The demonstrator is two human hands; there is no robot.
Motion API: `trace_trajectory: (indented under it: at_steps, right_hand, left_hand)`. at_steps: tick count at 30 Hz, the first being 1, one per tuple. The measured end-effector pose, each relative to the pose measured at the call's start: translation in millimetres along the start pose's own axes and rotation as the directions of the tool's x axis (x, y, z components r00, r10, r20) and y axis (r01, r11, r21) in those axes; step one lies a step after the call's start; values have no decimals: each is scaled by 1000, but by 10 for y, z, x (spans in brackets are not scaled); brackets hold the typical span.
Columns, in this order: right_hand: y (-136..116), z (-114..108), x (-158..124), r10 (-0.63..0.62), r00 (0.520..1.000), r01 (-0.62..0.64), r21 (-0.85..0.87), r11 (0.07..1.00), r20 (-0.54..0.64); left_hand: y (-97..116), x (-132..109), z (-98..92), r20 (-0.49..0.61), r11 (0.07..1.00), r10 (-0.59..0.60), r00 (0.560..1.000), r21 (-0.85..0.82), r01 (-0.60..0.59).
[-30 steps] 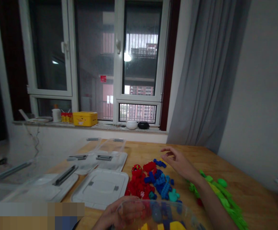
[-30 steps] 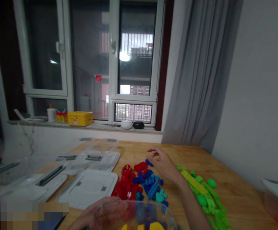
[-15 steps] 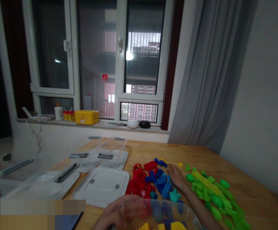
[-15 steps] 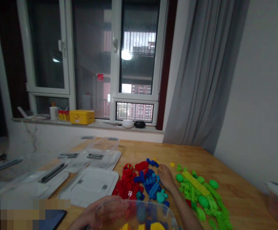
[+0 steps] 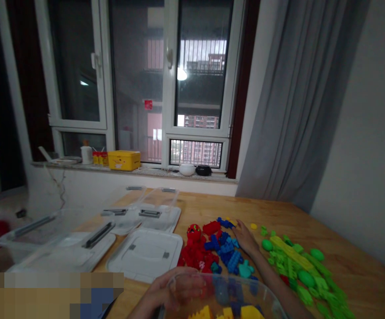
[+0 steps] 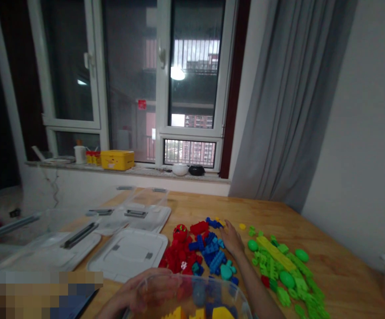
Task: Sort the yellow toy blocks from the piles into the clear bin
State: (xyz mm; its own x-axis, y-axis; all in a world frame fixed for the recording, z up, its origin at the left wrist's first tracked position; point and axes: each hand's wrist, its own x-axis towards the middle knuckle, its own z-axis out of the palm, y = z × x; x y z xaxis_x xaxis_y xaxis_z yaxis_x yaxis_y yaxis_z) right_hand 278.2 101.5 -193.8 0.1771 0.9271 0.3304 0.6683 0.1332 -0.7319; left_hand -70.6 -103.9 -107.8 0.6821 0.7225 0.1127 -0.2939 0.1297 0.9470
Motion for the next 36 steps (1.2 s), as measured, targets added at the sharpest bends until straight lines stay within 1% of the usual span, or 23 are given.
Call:
trace_trajectory:
  at_steps: [4,7,11,14,18,22,25,28,31,34,36]
  right_hand:
    - [-39,-10,20,20,1000,-19,-26,999,14]
    - [-58,-33,-4,34,999,-33,-50,998,16]
    - [-62,-57,-38,37,999,-38,-66,997,-10]
    - [-59,-71,-48,20,1000,-21,-71,997,-18]
    - [-76,-78,-55,-22,1000,20,-77,997,-22]
    - [-92,-63,-61,-43,999,44,-71,997,15]
    - [-82,-57,-65,-31,999,32,-57,998,24]
    - [-71,-63,-72,-20,1000,20,-24,1000,3]
    - [-76,-70,-88,-12,999,13,23,1000,-30]
    - [-86,-75,-114,-19,998,24,80,997,-64]
    - [-90,-77,-132,-34,996,42,116,992,-78]
  left_hand:
    - [22,-26,30,-59,1000,-8,998,29,9]
    - [-38,-39,-30,-80,1000,-3,997,14,4]
    - [-143,-24,-137,-102,999,13,995,-30,-16]
    - [-163,0,-149,-93,997,25,995,-69,-31]
    - [-42,-33,-26,-66,997,35,997,-63,-39]
    - [96,-102,96,-83,999,30,996,-26,-32]
    - [95,-78,90,-63,999,15,998,-29,-17]
    - [66,-34,65,-42,999,-16,999,-51,13]
    - [93,-51,108,-75,998,-21,997,-60,17]
    - [162,-103,206,-155,999,-5,988,-53,-4]
    - [201,-126,269,-201,999,-14,980,-54,3]
